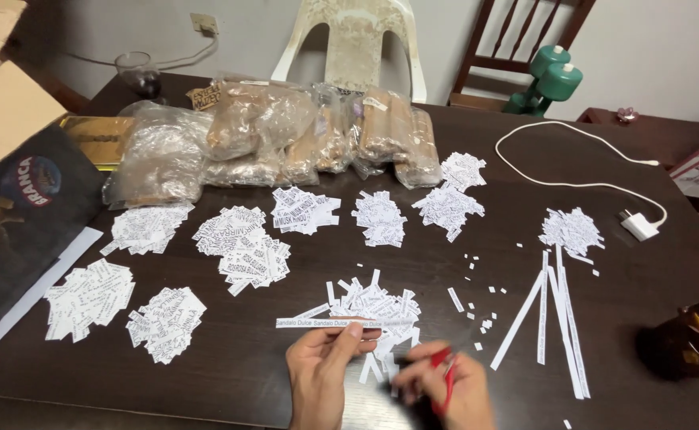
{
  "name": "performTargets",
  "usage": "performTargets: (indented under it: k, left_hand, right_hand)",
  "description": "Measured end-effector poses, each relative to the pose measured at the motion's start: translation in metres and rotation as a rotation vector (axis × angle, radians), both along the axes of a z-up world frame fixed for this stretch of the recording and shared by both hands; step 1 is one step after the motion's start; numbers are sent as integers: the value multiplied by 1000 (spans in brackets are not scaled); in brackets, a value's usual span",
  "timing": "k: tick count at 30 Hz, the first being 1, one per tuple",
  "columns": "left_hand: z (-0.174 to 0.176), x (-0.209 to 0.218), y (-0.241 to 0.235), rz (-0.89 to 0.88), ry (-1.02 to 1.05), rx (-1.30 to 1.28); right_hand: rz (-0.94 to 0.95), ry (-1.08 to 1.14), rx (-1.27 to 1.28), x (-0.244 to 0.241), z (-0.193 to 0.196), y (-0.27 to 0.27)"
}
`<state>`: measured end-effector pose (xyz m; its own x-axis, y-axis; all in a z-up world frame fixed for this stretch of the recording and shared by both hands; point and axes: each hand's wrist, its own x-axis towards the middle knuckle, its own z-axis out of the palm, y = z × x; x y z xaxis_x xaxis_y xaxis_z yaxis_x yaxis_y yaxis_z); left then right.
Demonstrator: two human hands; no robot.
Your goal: Cutting long thin strips of paper into small rectangular pieces using scissors
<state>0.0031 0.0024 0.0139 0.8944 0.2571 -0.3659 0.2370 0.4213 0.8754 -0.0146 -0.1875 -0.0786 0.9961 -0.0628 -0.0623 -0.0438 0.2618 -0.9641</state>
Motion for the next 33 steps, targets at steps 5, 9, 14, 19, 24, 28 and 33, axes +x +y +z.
performTargets:
  k: [5, 9, 14, 19, 24, 28, 33]
  left_hand:
    - [13, -4, -9, -2, 3, -86]
    - [32, -12, -15, -39, 129, -190]
    - [42, -17, -17, -6, 273, -181]
    - [33, -15, -17, -33, 190, -177]
    - [34, -14, -19, 1, 209, -210]
    - [11, -14, -20, -11, 190, -258]
    - [-28, -17, -22, -86, -192, -81]
  right_hand:
    - [274, 259, -47, -25, 27, 38]
    - [152, 363, -141, -19, 40, 44]
    - [302, 160, -123, -13, 22, 34]
    - [265, 159, -101, -15, 25, 37]
    - [156, 399, -67, -12, 47, 48]
    - [-101, 460, 53, -13, 24, 51]
    - [-289, 35, 45, 0, 15, 34]
